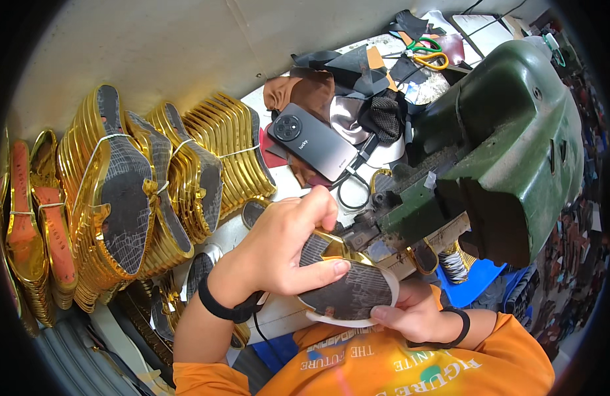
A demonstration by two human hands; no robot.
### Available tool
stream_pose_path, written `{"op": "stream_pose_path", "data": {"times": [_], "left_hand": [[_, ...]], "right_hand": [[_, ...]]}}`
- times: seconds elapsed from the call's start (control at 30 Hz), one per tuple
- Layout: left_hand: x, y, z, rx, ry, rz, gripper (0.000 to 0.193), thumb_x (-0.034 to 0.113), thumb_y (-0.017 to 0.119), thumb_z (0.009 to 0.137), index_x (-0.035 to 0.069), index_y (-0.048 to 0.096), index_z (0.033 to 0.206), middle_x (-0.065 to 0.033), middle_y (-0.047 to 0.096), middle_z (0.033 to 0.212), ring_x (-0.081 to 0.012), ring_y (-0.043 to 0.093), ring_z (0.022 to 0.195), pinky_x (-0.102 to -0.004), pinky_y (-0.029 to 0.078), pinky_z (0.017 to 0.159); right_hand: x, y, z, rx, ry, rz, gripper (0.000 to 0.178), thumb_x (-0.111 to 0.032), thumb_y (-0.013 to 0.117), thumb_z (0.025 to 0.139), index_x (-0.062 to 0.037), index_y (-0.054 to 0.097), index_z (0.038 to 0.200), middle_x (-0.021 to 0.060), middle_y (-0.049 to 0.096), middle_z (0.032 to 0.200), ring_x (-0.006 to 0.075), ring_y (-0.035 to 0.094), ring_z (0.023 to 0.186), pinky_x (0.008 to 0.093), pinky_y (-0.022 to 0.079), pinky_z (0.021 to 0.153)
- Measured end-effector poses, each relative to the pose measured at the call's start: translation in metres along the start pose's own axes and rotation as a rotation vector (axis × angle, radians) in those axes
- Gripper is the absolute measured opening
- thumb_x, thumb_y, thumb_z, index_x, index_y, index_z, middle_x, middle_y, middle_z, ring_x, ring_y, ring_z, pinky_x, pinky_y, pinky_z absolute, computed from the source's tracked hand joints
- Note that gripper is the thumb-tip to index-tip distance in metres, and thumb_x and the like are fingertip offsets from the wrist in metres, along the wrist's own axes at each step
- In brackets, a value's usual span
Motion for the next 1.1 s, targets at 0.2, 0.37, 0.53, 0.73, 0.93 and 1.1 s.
{"op": "stream_pose_path", "data": {"times": [0.2, 0.37, 0.53, 0.73, 0.93, 1.1], "left_hand": [[-0.001, -0.006, -0.007, 0.071, -0.09, -0.073, 0.043, 0.029, 0.077, 0.077, 0.003, 0.05, 0.097, -0.0116, 0.054, 0.081, -0.0261, 0.056, 0.071, -0.034, 0.046, 0.067], [-0.002, -0.009, -0.014, 0.164, -0.19, -0.167, 0.04, 0.029, 0.073, 0.075, 0.005, 0.049, 0.095, -0.0026, 0.047, 0.085, -0.0113, 0.044, 0.076, -0.0249, 0.037, 0.07], [-0.006, -0.009, -0.024, 0.276, -0.108, -0.129, 0.032, 0.028, 0.069, 0.078, 0.004, 0.052, 0.091, -0.0014, 0.049, 0.084, -0.0097, 0.044, 0.076, -0.0251, 0.038, 0.069], [-0.007, -0.003, -0.042, 0.369, -0.263, -0.211, 0.025, 0.025, 0.065, 0.082, 0.003, 0.054, 0.087, 0.0013, 0.05, 0.073, -0.0076, 0.043, 0.069, -0.0252, 0.036, 0.063], [0.001, 0.014, -0.062, 0.56, -0.294, -0.212, 0.019, 0.015, 0.065, 0.088, 0.002, 0.054, 0.08, -0.0041, 0.058, 0.065, -0.0096, 0.053, 0.062, -0.0264, 0.042, 0.059], [0.01, 0.038, -0.074, 0.698, -0.298, -0.201, 0.021, 0.015, 0.065, 0.091, 0.001, 0.053, 0.08, -0.0025, 0.058, 0.063, -0.0087, 0.053, 0.059, -0.0265, 0.042, 0.055]], "right_hand": [[-0.005, 0.007, 0.014, 0.073, 0.048, -0.016, 0.015, -0.011, 0.066, 0.097, 0.001, 0.072, 0.104, 0.0004, 0.07, 0.082, 0.0036, 0.059, 0.068, 0.0218, 0.048, 0.061], [-0.013, 0.01, 0.028, 0.113, 0.014, -0.156, 0.017, -0.015, 0.07, 0.095, 0.0003, 0.074, 0.089, -0.0016, 0.067, 0.071, 0.0024, 0.059, 0.064, 0.02, 0.046, 0.058], [-0.015, 0.015, 0.042, 0.222, -0.026, -0.152, 0.025, -0.016, 0.075, 0.091, 0.0008, 0.073, 0.073, -0.0008, 0.067, 0.064, 0.0029, 0.06, 0.057, 0.0196, 0.044, 0.051], [-0.016, 0.021, 0.05, 0.331, -0.043, -0.115, 0.029, -0.018, 0.078, 0.089, 0.0019, 0.075, 0.069, 0.0034, 0.068, 0.063, 0.0064, 0.063, 0.054, 0.0213, 0.051, 0.047], [-0.016, 0.023, 0.053, 0.363, -0.069, -0.153, 0.032, -0.019, 0.077, 0.09, 0.0033, 0.074, 0.067, 0.0052, 0.069, 0.063, 0.0081, 0.063, 0.051, 0.0234, 0.053, 0.046], [-0.018, 0.025, 0.054, 0.38, -0.111, -0.123, 0.036, -0.019, 0.076, 0.091, 0.0038, 0.073, 0.064, 0.0051, 0.068, 0.06, 0.0081, 0.061, 0.049, 0.0235, 0.051, 0.044]]}}
Point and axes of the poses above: each hand's wrist, its own z-axis towards the middle knuckle, its own y-axis out of the palm, x = y × z, the point moved 1 cm from there along z, towards the middle knuckle
